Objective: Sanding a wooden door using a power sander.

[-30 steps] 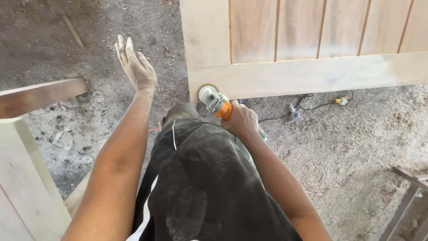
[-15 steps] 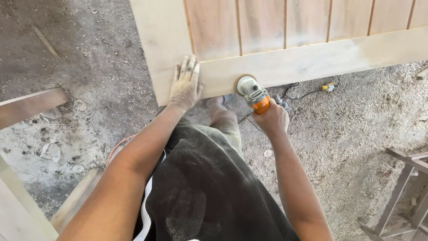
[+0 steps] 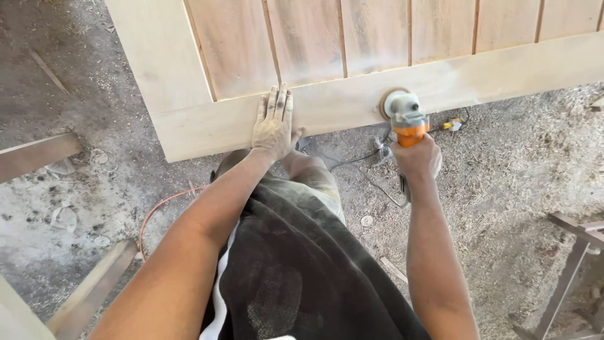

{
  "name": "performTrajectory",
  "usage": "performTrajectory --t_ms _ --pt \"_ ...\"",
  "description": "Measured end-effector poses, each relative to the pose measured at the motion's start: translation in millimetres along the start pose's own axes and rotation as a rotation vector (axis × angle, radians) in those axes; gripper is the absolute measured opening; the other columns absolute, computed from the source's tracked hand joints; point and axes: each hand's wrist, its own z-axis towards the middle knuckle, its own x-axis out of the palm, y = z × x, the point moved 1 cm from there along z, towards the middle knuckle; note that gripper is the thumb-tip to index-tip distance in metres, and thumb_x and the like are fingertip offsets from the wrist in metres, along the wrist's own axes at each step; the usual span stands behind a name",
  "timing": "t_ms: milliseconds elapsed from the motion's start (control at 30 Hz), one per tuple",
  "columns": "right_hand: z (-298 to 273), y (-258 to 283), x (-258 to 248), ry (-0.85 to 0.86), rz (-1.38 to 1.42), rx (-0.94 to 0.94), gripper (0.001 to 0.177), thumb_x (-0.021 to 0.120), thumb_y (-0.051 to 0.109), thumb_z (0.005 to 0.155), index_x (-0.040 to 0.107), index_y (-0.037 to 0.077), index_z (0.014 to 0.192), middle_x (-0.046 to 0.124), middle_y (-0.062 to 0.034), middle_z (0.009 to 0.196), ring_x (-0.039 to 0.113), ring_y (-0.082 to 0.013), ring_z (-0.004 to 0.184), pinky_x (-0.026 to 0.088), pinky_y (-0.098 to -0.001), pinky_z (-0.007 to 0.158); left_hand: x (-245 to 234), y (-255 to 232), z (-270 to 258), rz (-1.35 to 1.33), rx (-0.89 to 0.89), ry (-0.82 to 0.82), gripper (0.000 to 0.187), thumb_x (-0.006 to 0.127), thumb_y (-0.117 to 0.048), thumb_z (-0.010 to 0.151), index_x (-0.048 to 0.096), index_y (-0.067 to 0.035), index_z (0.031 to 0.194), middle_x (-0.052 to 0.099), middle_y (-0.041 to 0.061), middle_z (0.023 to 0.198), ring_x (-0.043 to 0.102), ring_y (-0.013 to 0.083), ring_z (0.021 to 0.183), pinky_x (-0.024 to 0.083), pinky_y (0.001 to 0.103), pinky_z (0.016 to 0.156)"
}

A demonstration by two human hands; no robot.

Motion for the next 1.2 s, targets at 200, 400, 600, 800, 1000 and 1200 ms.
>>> performTrajectory --t_ms 200,400,600,800,1000,1200 --pt "-29 78 26 0.041 -0.065 -0.229 0.028 0.081 0.028 0.077 0.069 0.010 0.095 0.072 -0.0052 0.075 0.066 -0.0136 0.061 0.056 -0.0330 0.058 6 29 -10 -0.015 0.126 -0.005 0.084 0.058 -0.034 0.100 0.019 0.004 0.165 0.018 0.022 0.173 0.013 0.0359 0.161 0.011 0.050 0.132" --pt "-44 90 12 0.131 -0.306 -0.259 0.044 0.087 0.040 0.073 0.066 0.006 0.092 0.069 -0.0078 0.073 0.065 -0.0195 0.059 0.056 -0.0351 0.054 -9 72 -19 -0.088 -0.087 -0.055 0.084 0.060 -0.030 0.097 0.021 0.009 0.160 0.018 0.026 0.169 0.012 0.0400 0.158 0.009 0.055 0.129" --pt "-39 56 36 0.025 -0.103 -0.071 0.034 0.083 0.036 0.081 0.067 0.010 0.096 0.070 -0.0059 0.077 0.064 -0.0165 0.060 0.054 -0.0333 0.056 -1 74 -16 -0.087 -0.059 -0.110 0.078 0.055 -0.026 0.098 0.023 0.009 0.159 0.020 0.026 0.169 0.014 0.0393 0.158 0.012 0.055 0.128" --pt "-80 170 28 0.380 -0.400 -0.326 0.038 0.072 0.044 0.091 0.063 0.008 0.102 0.069 -0.0066 0.078 0.065 -0.0177 0.061 0.057 -0.0333 0.053 2 90 -18 -0.317 -0.070 -0.316 0.063 0.049 -0.008 0.106 0.024 0.004 0.163 0.023 0.025 0.172 0.020 0.0382 0.163 0.017 0.050 0.136" --pt "-80 206 74 0.258 -0.305 -0.559 0.035 0.078 0.035 0.079 0.066 0.007 0.096 0.069 -0.0088 0.079 0.068 -0.0211 0.065 0.058 -0.0392 0.059 88 170 -26 -0.501 -0.486 -0.760 0.053 0.042 -0.013 0.113 0.025 0.015 0.155 0.022 0.035 0.167 0.021 0.0446 0.160 0.017 0.046 0.134" --pt "-3 146 39 0.382 -0.290 -0.506 0.026 0.073 0.026 0.088 0.064 0.005 0.100 0.069 -0.0069 0.076 0.069 -0.0205 0.063 0.061 -0.0359 0.056 -4 90 -17 -0.499 -0.492 -0.947 0.050 0.036 -0.013 0.114 0.029 0.010 0.158 0.035 0.028 0.167 0.032 0.0368 0.162 0.022 0.043 0.139"
